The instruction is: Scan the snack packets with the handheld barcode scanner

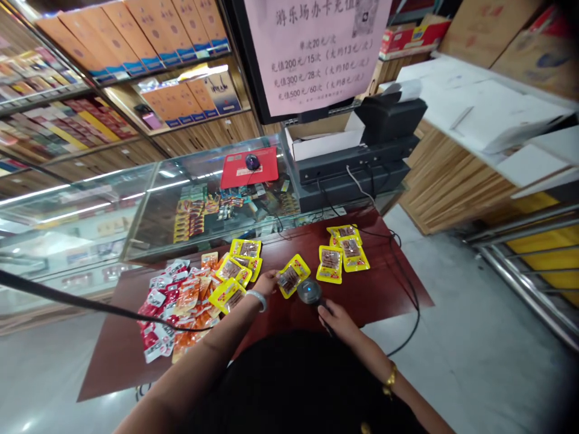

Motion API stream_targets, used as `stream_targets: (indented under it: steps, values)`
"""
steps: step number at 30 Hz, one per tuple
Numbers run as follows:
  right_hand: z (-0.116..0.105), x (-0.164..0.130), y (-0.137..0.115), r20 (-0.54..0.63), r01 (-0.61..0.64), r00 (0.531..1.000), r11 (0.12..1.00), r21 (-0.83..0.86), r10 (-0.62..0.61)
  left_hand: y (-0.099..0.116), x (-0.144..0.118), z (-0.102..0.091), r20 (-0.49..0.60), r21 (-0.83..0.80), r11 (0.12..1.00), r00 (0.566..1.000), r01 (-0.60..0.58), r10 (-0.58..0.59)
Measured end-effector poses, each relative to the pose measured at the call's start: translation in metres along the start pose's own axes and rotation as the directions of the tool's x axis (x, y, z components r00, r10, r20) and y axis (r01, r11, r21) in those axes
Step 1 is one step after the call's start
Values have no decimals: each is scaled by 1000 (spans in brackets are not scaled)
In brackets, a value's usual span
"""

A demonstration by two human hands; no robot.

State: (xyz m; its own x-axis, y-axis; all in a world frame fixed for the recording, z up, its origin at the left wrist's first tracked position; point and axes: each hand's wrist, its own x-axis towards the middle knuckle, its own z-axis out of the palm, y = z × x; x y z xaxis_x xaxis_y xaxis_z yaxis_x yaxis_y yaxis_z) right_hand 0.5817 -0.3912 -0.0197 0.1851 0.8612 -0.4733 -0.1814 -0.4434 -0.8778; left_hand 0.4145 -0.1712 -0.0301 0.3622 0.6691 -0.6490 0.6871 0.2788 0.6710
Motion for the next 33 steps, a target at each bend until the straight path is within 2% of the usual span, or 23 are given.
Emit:
stream_targets:
  steps: [3, 6, 12, 16, 21, 24, 27, 33]
  values:
    - [1, -2, 4, 11, 19, 1000, 1000, -15, -19, 10, -3, 13, 72, -211, 974, 995, 86, -72]
    - [3, -3, 0, 17, 9, 1000, 1000, 1, -9, 19, -5, 26, 113, -318, 939, 989, 128, -96]
    - [2, -6, -14, 37, -19, 999, 991, 135, 14, 30, -11, 43, 112, -455, 885, 992, 100, -54]
    - [-5, -10, -10, -21, 15, 1000, 981, 195, -11, 46, -11, 56, 141, -592, 800, 990, 103, -23]
    - [-18, -17, -4, -112, 4, 993, 953, 304, 31, 77, -7, 82, 241, -646, 744, 970, 174, -18]
    - [-25, -19, -5, -165, 4, 984, 932, 361, 60, 89, -6, 93, 285, -653, 737, 958, 178, 22]
    - [-29, -19, -5, -201, 21, 978, 920, 392, 63, 91, -6, 98, 287, -652, 742, 956, 156, 51]
    - [-27, -20, -9, -184, 11, 980, 911, 412, 71, 89, 4, 105, 296, -664, 711, 954, 233, -36]
